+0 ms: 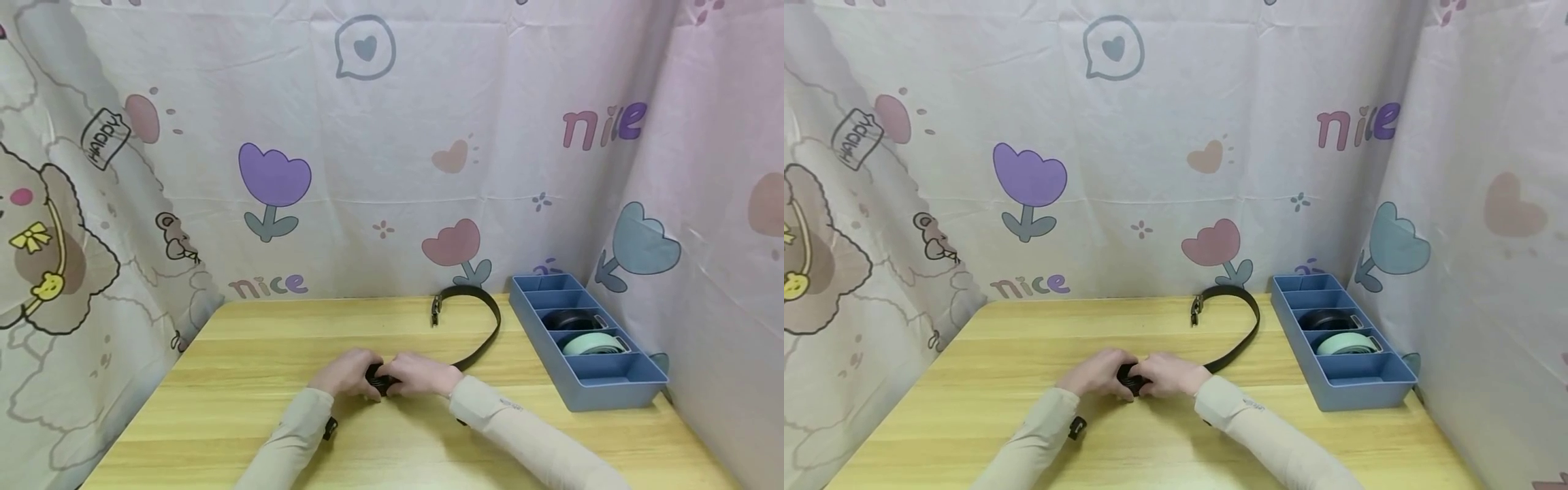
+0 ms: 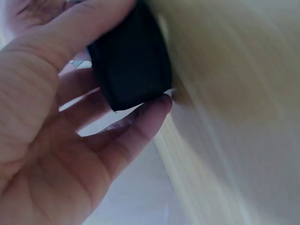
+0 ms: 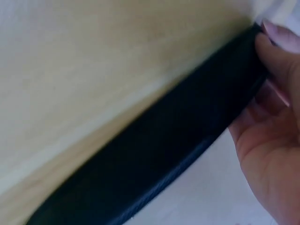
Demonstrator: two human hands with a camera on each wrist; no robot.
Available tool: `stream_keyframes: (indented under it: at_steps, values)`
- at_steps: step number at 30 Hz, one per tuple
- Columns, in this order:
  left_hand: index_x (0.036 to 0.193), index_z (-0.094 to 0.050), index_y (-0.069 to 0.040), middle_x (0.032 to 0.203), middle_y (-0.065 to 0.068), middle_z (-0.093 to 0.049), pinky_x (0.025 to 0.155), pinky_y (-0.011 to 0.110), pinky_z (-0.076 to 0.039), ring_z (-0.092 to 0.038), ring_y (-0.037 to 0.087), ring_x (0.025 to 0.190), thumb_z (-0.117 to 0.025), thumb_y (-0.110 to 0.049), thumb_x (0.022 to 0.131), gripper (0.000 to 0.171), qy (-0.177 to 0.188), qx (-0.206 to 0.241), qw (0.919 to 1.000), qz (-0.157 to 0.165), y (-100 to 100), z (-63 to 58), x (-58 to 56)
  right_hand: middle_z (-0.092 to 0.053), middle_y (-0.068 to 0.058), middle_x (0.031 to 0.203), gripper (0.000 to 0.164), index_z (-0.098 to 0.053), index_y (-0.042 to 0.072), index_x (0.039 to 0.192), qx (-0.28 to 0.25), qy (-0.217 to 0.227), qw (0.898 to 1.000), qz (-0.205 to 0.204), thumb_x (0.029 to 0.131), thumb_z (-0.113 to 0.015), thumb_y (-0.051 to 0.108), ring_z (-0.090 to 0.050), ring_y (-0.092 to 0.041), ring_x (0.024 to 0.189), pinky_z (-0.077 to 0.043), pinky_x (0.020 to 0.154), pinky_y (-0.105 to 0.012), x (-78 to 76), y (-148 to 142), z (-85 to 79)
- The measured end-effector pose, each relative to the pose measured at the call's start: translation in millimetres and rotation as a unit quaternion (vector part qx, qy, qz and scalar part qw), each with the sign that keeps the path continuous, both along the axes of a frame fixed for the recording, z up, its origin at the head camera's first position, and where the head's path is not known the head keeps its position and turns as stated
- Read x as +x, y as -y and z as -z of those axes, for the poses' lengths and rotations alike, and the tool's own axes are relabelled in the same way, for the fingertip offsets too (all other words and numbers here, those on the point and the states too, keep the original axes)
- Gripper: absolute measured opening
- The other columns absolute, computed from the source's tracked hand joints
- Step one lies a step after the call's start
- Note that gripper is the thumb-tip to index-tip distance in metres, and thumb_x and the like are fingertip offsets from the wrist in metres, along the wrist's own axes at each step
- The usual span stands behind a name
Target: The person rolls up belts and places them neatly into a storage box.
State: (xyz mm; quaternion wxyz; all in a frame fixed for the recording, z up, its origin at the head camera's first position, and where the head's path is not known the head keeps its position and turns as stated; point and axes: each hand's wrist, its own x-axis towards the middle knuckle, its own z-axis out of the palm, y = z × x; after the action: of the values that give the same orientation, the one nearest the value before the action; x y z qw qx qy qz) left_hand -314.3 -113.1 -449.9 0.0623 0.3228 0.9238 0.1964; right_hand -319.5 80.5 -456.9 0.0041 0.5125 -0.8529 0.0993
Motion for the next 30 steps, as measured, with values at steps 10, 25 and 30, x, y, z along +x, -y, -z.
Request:
stream_keyframes:
  at_steps: [10, 25, 30]
  values:
    - [0.088, -0.066, -0.016, 0.082, -0.008, -0.063, 0.068, 0.023, -0.048, -0.055, 0.006, 0.072, -0.091, -0.027, 0.065, 0.036, 0.010, 0.001, 0.9999, -0.009, -1, -0.4, 1.6, -0.068, 0.011, 0.080, 0.006, -0.069, 0.021, 0.092, 0.001, -0.026, 0.999, 0.020, 0.088, -0.073, 0.025, -0.052, 0.005, 0.065, -0.041, 0.061, -0.009, 3.6, 3, -0.4]
    - [0.087, -0.065, -0.018, 0.081, -0.009, -0.062, 0.071, 0.025, -0.047, -0.054, 0.007, 0.073, -0.088, -0.013, 0.062, 0.034, 0.009, 0.002, 0.9999, 0.009, -8, -0.3, -0.8, -0.066, 0.008, 0.076, 0.010, -0.066, 0.018, 0.089, 0.004, -0.045, 0.999, 0.029, 0.086, -0.075, 0.020, -0.050, 0.002, 0.062, -0.040, 0.057, -0.012, 5.0, -6, 3.5]
    - [0.078, -0.062, -0.017, 0.075, -0.008, -0.058, 0.064, 0.023, -0.045, -0.051, 0.007, 0.067, -0.089, -0.024, 0.062, 0.032, -0.017, 0.006, 0.9998, -0.013, -10, 5.0, -1.4, -0.064, 0.009, 0.073, 0.008, -0.065, 0.019, 0.088, -0.013, -0.038, 0.999, 0.033, 0.087, -0.073, 0.020, -0.048, 0.003, 0.059, -0.038, 0.054, -0.011, 4.1, -6, 7.6]
